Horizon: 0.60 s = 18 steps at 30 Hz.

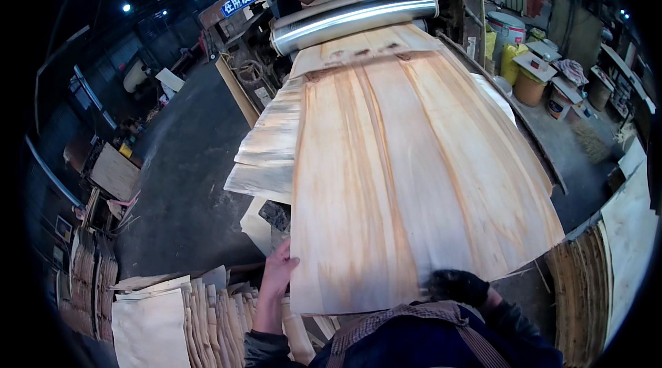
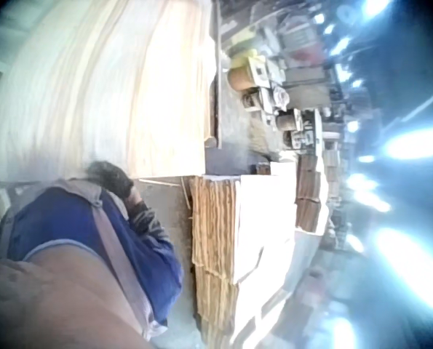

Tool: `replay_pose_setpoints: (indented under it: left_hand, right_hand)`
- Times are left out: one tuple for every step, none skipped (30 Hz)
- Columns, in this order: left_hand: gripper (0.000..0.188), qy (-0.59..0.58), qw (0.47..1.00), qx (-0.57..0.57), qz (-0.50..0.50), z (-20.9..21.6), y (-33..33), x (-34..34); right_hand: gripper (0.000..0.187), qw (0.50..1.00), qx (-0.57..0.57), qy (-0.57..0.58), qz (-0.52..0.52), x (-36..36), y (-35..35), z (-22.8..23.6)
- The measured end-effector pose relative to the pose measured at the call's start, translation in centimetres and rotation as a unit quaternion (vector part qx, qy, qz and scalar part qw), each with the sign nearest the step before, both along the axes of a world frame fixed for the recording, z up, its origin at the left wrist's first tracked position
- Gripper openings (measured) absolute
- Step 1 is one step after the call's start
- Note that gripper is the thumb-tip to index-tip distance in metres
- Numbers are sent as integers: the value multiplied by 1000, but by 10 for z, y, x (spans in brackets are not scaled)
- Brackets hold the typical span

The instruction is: The person picks up thin sheets of wood veneer from a stack and feeds them by hand into a rotating industrial glue spreader.

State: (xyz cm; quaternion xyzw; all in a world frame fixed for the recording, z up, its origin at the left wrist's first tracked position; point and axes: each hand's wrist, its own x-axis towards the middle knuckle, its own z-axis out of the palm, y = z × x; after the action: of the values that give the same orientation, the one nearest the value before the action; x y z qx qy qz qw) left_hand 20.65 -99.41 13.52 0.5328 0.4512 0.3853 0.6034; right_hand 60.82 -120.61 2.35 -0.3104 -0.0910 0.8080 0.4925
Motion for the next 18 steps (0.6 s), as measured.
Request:
replay_pose_setpoints:
  left_hand:
    - [55,-16,1000,11,-7,11,0,1]
    - [55,-28,999,16,-15,21,1,2]
    - [55,-51,999,18,-1,31,1,2]
    - [55,-69,997,14,12,40,1,1]
    - [56,-84,996,4,24,48,1,0]
    - [58,-88,995,6,36,55,0,-1]
    - [58,-114,993,7,41,61,1,-2]
    - [59,-139,989,8,44,66,1,-4]
    - [59,-174,984,18,33,69,2,-5]
    - [60,-203,979,18,28,70,1,-6]
    - [60,-186,981,7,61,71,2,-8]
    - [59,-186,980,6,69,70,3,-10]
    - [59,-195,978,6,75,68,5,-11]
    - [58,-191,978,-6,85,64,7,-12]
    - [57,-196,976,-18,92,59,11,-12]
    - [56,-198,974,-29,102,53,15,-12]
    - [55,-175,980,-27,85,47,23,-11]
    - [55,-151,986,-27,72,39,32,-9]
  right_hand:
    - [44,999,-14,38,-28,-3,-20,-6]
    - [44,999,-7,33,-30,-4,-32,-11]
    - [44,997,20,66,-27,-4,-39,-15]
    - [45,988,71,135,-21,-5,-47,-16]
    - [43,999,38,19,-33,-7,-53,-14]
    - [43,997,35,-63,-38,-7,-56,-9]
    - [41,996,-4,-64,-58,-7,-59,-2]
    - [41,990,-85,-28,-105,-6,-62,8]
    - [40,984,-103,-90,-112,-5,-64,18]
    - [39,980,-102,-130,-109,-5,-65,28]
    - [38,976,-105,-157,-108,-4,-65,36]
    - [37,981,-63,-143,-117,-4,-63,43]
    - [36,983,-35,-125,-133,-3,-61,49]
    - [35,982,-36,-96,-158,-2,-57,54]
    - [34,980,-5,-101,-169,0,-51,57]
    - [33,977,-2,-95,-190,2,-42,59]
    - [32,976,0,-62,-208,5,-32,61]
    - [30,976,19,-51,-210,9,-20,62]
